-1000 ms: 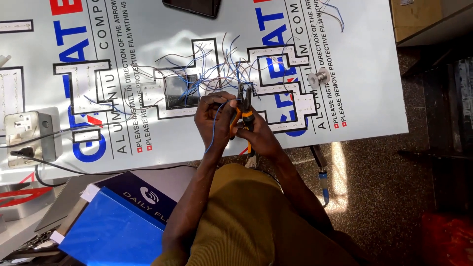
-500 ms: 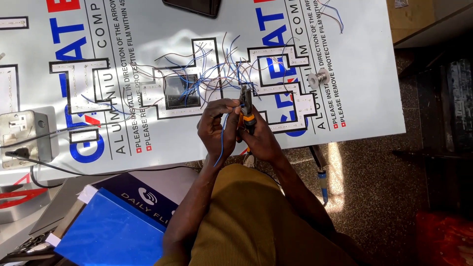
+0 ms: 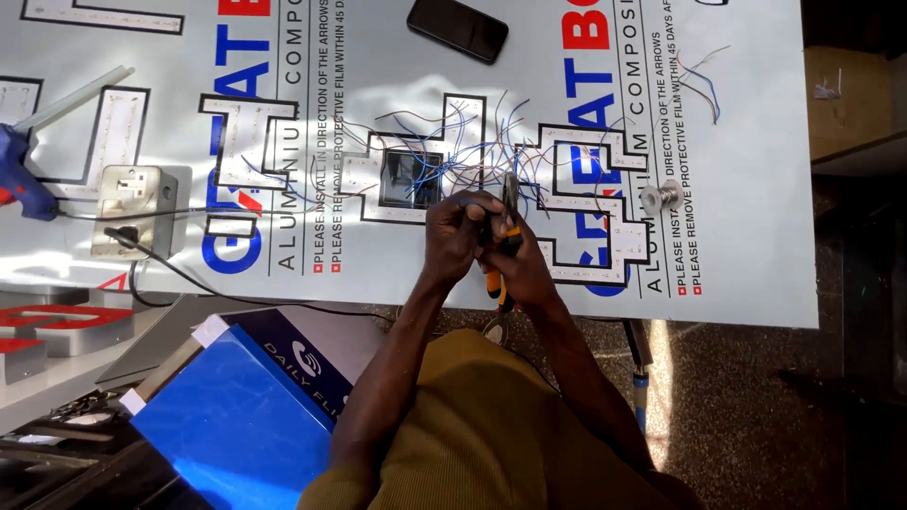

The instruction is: Stripping insulation from multiple wires and preparing them for connection on a sign board using a wire stripper.

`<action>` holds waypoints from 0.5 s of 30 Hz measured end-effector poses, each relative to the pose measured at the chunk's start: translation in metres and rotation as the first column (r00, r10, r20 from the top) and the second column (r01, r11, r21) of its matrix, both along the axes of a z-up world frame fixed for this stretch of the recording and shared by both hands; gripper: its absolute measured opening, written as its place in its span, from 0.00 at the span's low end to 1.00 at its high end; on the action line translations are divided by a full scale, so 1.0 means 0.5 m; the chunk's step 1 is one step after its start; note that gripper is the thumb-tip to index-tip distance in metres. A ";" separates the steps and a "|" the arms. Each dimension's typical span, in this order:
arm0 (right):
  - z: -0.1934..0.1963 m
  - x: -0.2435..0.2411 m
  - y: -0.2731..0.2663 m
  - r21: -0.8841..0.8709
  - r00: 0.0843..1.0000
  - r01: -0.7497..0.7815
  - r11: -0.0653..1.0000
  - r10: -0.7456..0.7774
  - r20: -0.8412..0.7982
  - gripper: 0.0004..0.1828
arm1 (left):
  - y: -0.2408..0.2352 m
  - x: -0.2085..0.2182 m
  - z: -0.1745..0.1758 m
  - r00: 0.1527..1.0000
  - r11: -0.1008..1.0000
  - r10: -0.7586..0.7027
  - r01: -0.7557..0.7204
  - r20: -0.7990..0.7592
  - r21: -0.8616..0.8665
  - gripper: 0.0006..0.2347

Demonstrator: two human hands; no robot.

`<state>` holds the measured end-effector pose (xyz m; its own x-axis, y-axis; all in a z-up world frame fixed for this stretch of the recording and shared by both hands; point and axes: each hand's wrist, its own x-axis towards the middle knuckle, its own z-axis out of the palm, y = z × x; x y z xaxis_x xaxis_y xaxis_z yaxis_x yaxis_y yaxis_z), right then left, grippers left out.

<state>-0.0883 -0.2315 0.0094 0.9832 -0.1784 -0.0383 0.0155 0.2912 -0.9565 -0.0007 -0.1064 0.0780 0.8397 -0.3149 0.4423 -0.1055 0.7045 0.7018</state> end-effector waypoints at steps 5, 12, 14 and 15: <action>0.118 0.050 0.046 -0.255 0.999 0.023 0.967 -0.015 0.034 0.15 | -0.017 0.019 0.030 0.949 0.934 0.304 -0.314 0.082 0.169 0.13; 0.101 0.063 0.094 0.237 0.852 0.521 0.820 -0.480 -0.209 0.30 | -0.023 0.032 0.060 0.650 0.602 0.756 -0.735 0.072 0.313 0.17; 0.072 0.067 0.018 0.293 0.831 0.556 0.778 -0.509 -0.226 0.32 | 0.005 0.053 0.073 0.682 0.654 0.731 -0.704 0.008 0.277 0.16; 0.059 0.085 -0.022 0.361 0.823 0.568 0.740 -0.523 -0.223 0.33 | 0.017 0.078 0.084 0.700 0.689 0.713 -0.690 -0.038 0.223 0.14</action>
<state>-0.0459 -0.2426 0.0387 0.7085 -0.6295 -0.3189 0.2007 0.6130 -0.7641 0.0382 -0.0976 0.1198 0.8870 0.3243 0.3287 -0.4297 0.3195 0.8445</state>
